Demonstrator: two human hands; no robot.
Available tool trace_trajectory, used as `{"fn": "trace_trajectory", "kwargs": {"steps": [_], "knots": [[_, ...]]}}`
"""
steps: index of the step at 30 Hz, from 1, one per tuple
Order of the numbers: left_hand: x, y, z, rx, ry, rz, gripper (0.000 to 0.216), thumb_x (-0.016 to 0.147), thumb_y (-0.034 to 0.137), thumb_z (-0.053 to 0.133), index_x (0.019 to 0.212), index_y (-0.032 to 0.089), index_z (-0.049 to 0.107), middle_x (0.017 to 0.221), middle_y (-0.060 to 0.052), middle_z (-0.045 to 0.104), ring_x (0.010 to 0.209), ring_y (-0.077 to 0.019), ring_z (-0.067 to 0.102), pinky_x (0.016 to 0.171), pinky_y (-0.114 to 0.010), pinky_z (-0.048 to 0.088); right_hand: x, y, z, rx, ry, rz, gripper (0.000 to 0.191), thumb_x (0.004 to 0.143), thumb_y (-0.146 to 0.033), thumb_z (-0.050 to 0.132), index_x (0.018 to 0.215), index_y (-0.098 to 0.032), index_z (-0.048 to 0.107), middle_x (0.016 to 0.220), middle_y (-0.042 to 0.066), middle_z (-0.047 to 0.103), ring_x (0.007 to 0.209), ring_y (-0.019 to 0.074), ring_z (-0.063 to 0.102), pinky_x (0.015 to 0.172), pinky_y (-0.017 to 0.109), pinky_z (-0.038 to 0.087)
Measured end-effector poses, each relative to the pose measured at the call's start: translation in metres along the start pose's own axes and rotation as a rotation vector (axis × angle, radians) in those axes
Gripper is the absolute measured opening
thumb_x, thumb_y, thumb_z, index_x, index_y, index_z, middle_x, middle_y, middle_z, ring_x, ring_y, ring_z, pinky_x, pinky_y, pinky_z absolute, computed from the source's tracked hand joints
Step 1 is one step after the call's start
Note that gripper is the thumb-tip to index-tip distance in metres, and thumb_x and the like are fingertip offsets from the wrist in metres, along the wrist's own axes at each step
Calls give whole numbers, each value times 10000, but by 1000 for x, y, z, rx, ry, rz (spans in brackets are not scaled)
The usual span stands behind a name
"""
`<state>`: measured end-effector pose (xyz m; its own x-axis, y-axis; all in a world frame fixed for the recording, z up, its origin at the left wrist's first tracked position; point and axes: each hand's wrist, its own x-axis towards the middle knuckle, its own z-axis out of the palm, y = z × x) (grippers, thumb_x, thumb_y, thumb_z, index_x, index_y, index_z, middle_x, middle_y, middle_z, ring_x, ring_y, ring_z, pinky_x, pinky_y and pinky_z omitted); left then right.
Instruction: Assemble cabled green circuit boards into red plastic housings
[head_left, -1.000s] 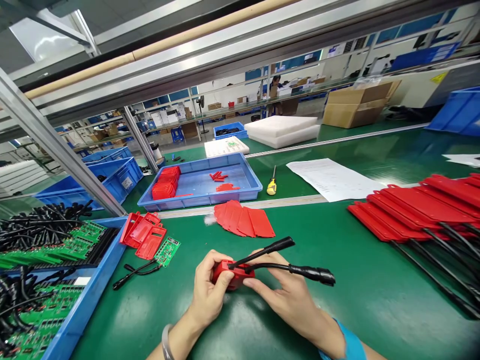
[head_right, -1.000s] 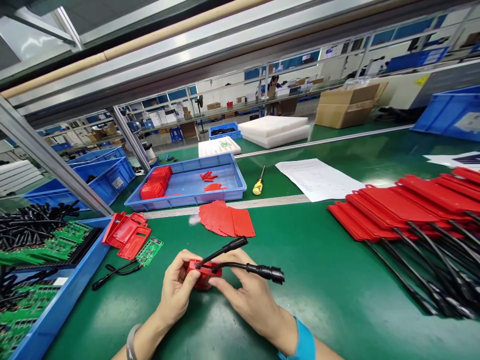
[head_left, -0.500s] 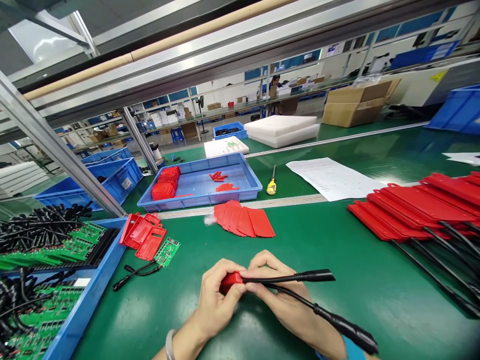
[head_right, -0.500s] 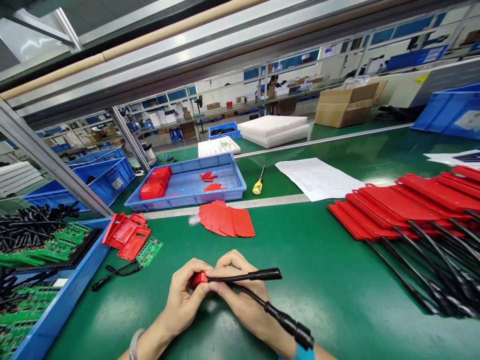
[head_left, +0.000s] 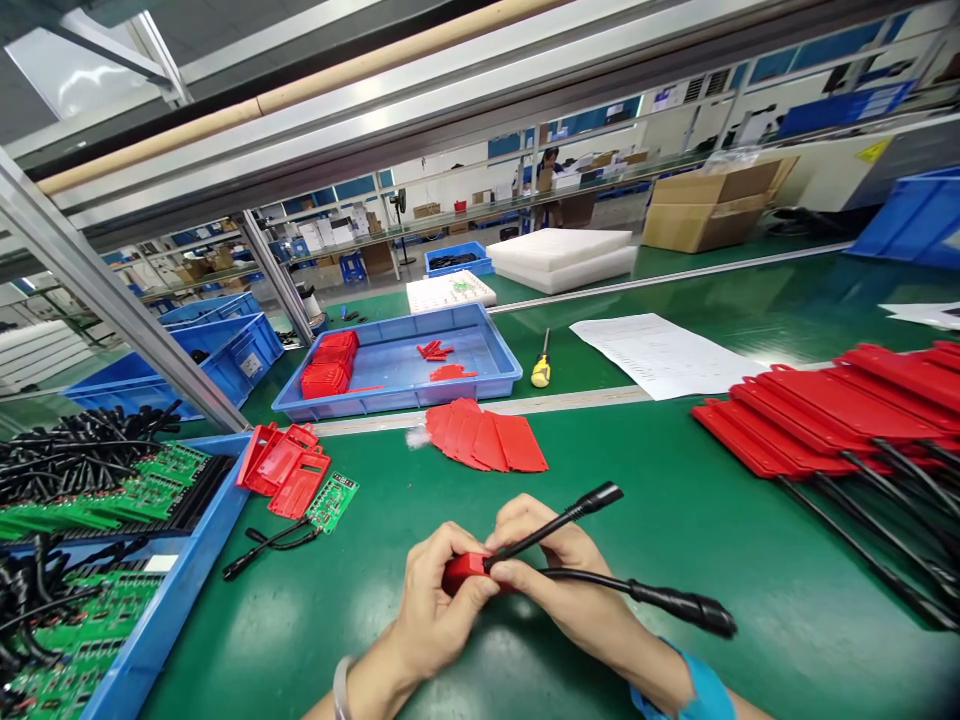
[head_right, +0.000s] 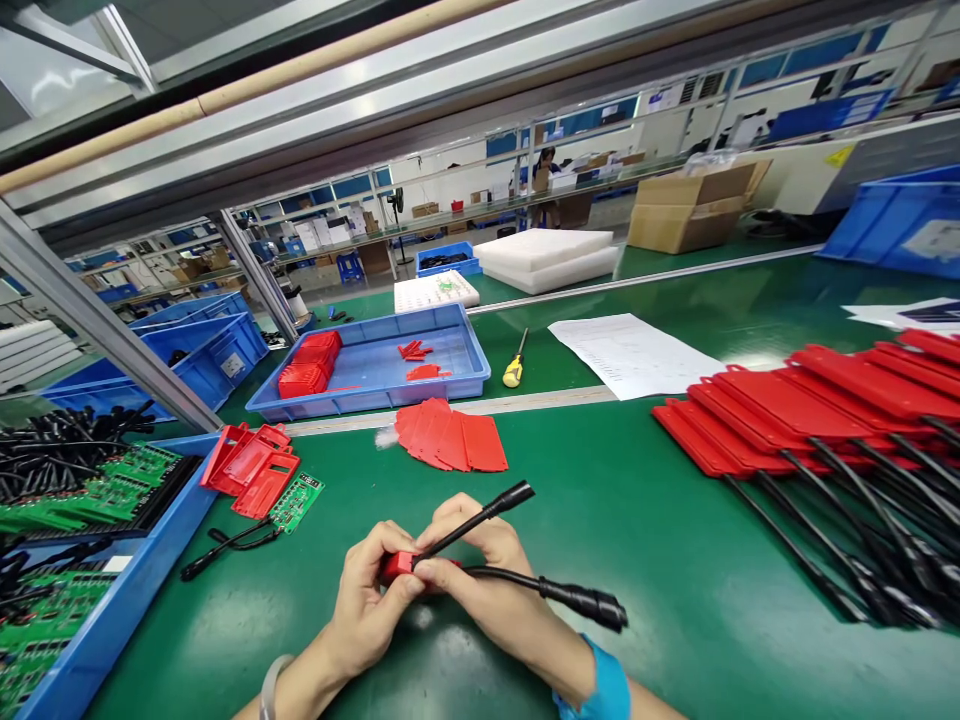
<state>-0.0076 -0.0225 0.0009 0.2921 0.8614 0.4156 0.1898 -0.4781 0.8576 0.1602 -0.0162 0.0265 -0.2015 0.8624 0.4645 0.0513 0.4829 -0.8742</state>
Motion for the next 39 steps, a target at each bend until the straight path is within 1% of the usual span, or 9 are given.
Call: {"fn": "trace_trajectory", "kwargs": {"steps": [2, 4, 9, 15, 18, 21, 26, 31, 39], "knots": [[0, -1, -3, -31, 48, 14, 143, 839, 319, 542, 887, 184, 551, 762, -21, 563, 694, -138, 498, 642, -252, 382, 2, -1, -2, -42, -48, 13, 248, 722, -400, 722, 886, -225, 659, 865, 23, 616, 806, 187, 595, 709, 283, 491], [0, -1, -7, -58, 89, 31, 149, 853, 320, 522, 912, 186, 549, 788, -32, 570, 726, -149, 507, 664, -264, 394, 2, -3, -4, -131, -100, 7, 294, 700, -375, 748, 938, -238, 645, 909, 24, 636, 840, 195, 600, 732, 287, 490], [1, -3, -12, -67, 71, 68, 159, 843, 312, 542, 935, 184, 557, 784, -38, 566, 732, -156, 509, 660, -270, 397, -4, 0, 0, -204, -70, -102, 74, 807, -289, 659, 854, -232, 658, 777, 18, 650, 727, 171, 600, 680, 286, 479], [1, -3, -11, -91, 51, 73, 158, 842, 305, 548, 956, 196, 558, 795, -33, 568, 741, -153, 510, 669, -269, 399, -6, 3, -1, -242, -79, -97, 85, 814, -284, 656, 886, -242, 675, 790, 29, 657, 753, 184, 605, 679, 302, 480], [2, -2, -13, -60, 71, 85, 148, 843, 294, 545, 949, 193, 562, 779, -29, 558, 724, -149, 502, 655, -266, 392, -3, -2, -3, -209, -90, -175, 151, 816, -305, 651, 953, -242, 653, 887, 42, 666, 815, 196, 613, 723, 316, 495], [3, -1, -13, -31, 67, 90, 145, 842, 286, 545, 949, 189, 563, 780, -32, 560, 720, -150, 499, 646, -266, 389, -3, -3, -5, -249, -14, -263, 111, 846, -258, 608, 942, -246, 662, 856, 42, 671, 813, 194, 619, 717, 312, 502], [2, 3, -8, 1, 92, 32, 103, 856, 273, 520, 908, 189, 547, 761, -20, 548, 686, -134, 479, 627, -253, 376, -6, 0, -6, -380, 69, -411, 87, 797, -192, 661, 873, -233, 671, 690, 19, 644, 624, 160, 592, 581, 281, 484], [-1, 5, -9, -16, 116, 39, 109, 862, 298, 502, 885, 192, 519, 763, -16, 532, 705, -140, 477, 644, -258, 375, -5, -3, -1, -257, -23, -200, 176, 794, -315, 677, 946, -233, 640, 855, 37, 656, 765, 178, 615, 676, 285, 510], [0, -1, -9, -52, 35, 36, 143, 831, 309, 557, 929, 206, 543, 742, 0, 516, 668, -123, 459, 609, -242, 365, -10, 1, 8, -183, 16, -42, 38, 763, -241, 700, 786, -226, 674, 716, 10, 666, 690, 175, 611, 647, 283, 481]]}}
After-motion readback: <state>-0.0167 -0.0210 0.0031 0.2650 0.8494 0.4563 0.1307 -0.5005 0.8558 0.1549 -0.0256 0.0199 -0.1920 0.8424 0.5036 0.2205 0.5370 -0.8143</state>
